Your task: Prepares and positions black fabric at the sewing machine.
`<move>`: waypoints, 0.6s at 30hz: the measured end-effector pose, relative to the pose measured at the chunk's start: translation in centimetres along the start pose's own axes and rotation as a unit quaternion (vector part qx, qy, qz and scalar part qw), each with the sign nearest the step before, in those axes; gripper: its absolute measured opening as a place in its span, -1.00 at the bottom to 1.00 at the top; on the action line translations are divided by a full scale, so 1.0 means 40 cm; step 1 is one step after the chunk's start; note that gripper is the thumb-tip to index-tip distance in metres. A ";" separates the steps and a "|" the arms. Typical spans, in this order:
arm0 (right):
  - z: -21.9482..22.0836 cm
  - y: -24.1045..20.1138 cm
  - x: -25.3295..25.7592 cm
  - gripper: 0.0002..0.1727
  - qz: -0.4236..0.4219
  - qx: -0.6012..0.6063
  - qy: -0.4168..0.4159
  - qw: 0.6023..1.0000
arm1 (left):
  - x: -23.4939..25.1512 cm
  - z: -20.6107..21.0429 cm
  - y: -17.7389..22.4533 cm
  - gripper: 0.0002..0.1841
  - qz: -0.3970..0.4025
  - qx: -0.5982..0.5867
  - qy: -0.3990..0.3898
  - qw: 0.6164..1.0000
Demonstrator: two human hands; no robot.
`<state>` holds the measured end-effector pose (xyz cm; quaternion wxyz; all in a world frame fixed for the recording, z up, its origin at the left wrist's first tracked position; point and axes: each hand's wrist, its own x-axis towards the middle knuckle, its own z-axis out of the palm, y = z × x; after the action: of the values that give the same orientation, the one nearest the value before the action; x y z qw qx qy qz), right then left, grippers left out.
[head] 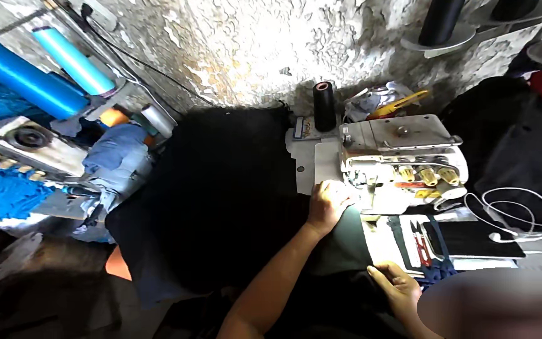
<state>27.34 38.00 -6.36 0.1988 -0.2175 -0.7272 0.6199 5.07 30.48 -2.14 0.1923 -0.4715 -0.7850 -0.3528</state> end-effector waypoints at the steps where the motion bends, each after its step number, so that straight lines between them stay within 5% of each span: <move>1: -0.005 0.002 0.000 -0.91 -0.002 -0.005 0.002 1.000 | -0.011 -0.006 0.012 -0.95 0.011 0.047 -0.011 0.999; 5: -0.021 -0.009 0.003 -0.93 -0.003 -0.016 0.005 1.000 | -0.076 -0.004 0.081 -0.82 -0.004 0.178 -0.045 0.983; 18: -0.033 -0.058 0.042 -0.95 -0.001 0.028 0.053 0.998 | -0.082 0.008 0.109 -0.71 -0.076 0.141 -0.068 0.985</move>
<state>26.53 39.69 -3.84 0.2436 -0.2441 -0.6982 0.6274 10.47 30.06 -2.80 0.1755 -0.4013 -0.8717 -0.2196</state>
